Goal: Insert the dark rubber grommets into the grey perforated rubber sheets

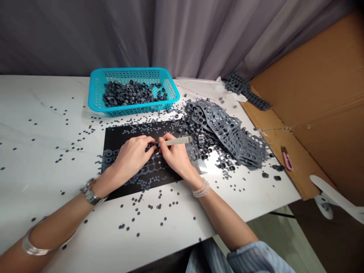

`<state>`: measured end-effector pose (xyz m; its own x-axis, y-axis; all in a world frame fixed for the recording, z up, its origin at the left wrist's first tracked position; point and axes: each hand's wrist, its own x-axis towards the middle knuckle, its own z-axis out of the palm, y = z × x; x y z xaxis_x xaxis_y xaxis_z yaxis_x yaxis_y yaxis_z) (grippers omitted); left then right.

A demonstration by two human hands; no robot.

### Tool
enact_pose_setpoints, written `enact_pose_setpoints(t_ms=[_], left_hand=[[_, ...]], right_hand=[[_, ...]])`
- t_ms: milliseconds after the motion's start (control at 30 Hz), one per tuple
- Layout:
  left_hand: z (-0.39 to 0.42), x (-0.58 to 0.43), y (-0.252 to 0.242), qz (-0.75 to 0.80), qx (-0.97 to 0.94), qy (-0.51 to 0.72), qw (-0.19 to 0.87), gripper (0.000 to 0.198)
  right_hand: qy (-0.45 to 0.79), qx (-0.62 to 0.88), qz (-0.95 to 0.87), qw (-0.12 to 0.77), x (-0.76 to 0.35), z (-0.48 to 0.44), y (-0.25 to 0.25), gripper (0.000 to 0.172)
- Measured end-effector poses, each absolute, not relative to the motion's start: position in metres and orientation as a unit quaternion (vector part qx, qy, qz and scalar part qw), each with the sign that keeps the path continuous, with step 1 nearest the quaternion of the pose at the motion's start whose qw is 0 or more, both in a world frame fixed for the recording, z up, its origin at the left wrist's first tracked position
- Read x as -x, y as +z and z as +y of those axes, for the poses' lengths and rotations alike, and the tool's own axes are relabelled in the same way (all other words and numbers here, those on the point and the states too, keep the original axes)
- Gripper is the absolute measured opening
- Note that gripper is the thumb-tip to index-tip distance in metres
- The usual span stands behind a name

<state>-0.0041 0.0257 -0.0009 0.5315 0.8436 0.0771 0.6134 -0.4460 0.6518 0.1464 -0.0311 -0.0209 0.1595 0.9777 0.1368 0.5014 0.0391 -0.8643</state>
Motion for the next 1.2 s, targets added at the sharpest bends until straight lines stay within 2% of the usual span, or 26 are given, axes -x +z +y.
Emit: enact_pose_setpoints(t_ms=[100,167,233,333,433,533,667,800,1200], left_hand=[[0.021,0.003,0.0,0.431,-0.823,0.214,0.301,0.011],[0.02,0.006,0.009,0.452,-0.784,0.238,0.352,0.007],[0.023,0.013,0.022,0.478,-0.674,0.294,0.48,0.002],[0.035,0.025,0.039,0.456,-0.401,0.361,0.708,0.004],[0.045,0.031,0.043,0.43,-0.224,0.364,0.795,0.011],[0.046,0.027,0.039,0.422,-0.151,0.348,0.823,0.016],[0.037,0.019,0.034,0.42,-0.123,0.347,0.83,0.011],[0.031,0.015,0.038,0.425,-0.119,0.34,0.83,0.008],[0.018,0.01,0.051,0.427,-0.094,0.348,0.829,0.018]], right_hand=[[0.259,0.632,-0.602,0.414,-0.145,-0.03,-0.023,0.031],[0.25,0.635,-0.604,0.412,-0.145,-0.03,-0.025,0.031],[0.261,0.636,-0.592,0.42,-0.146,-0.029,-0.026,0.031],[0.309,0.632,-0.539,0.463,-0.148,-0.029,-0.028,0.034],[0.351,0.623,-0.467,0.519,-0.151,-0.028,-0.032,0.036],[0.364,0.621,-0.416,0.556,-0.155,-0.027,-0.035,0.036],[0.369,0.616,-0.384,0.58,-0.16,-0.026,-0.036,0.033],[0.369,0.619,-0.378,0.582,-0.164,-0.027,-0.033,0.033],[0.349,0.623,-0.373,0.592,-0.17,-0.026,-0.03,0.032]])
